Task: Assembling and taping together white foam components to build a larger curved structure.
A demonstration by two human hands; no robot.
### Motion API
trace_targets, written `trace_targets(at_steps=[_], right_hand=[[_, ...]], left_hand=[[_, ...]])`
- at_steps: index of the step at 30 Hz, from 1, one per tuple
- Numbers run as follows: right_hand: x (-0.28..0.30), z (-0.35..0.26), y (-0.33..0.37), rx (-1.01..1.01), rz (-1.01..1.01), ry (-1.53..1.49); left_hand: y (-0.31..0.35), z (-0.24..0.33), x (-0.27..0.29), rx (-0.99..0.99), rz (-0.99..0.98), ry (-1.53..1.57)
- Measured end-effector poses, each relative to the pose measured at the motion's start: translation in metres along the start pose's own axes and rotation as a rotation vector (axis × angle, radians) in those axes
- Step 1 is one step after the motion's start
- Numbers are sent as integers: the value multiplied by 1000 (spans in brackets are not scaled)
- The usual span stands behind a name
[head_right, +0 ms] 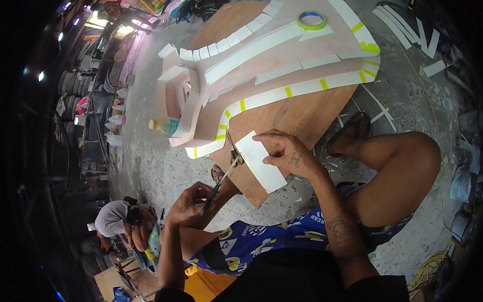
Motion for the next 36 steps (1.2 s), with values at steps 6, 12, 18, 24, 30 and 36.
trace_targets(at_steps=[6, 12, 18, 24, 30, 36], right_hand=[[-17, 3, 5, -55, -109, -45], [-11, 11, 8, 18, -61, -18], [-8, 16, 7, -9, -78, -10], [30, 54, -9, 14, 153, 102], [42, 66, -41, 267, 745, 804], [71, 118, -5, -157, 822, -131]], left_hand=[[-14, 27, -10, -10, -129, -165], [-27, 34, -14, -44, -169, -230], [-30, 30, -16, 74, -187, -126], [-32, -5, -4, 44, -4, -47], [-70, -57, -33, -275, 642, -457], [-93, -66, -52, -141, 622, -352]])
Point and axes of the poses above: each hand's wrist, its own y-axis away from the middle knuckle, its own x-axis out of the back of the hand, z = x × y, the point moved 7 cm from there along -y, towards the middle knuckle, and after that the axes turned 7 degrees about y, right-handed, at the moved point
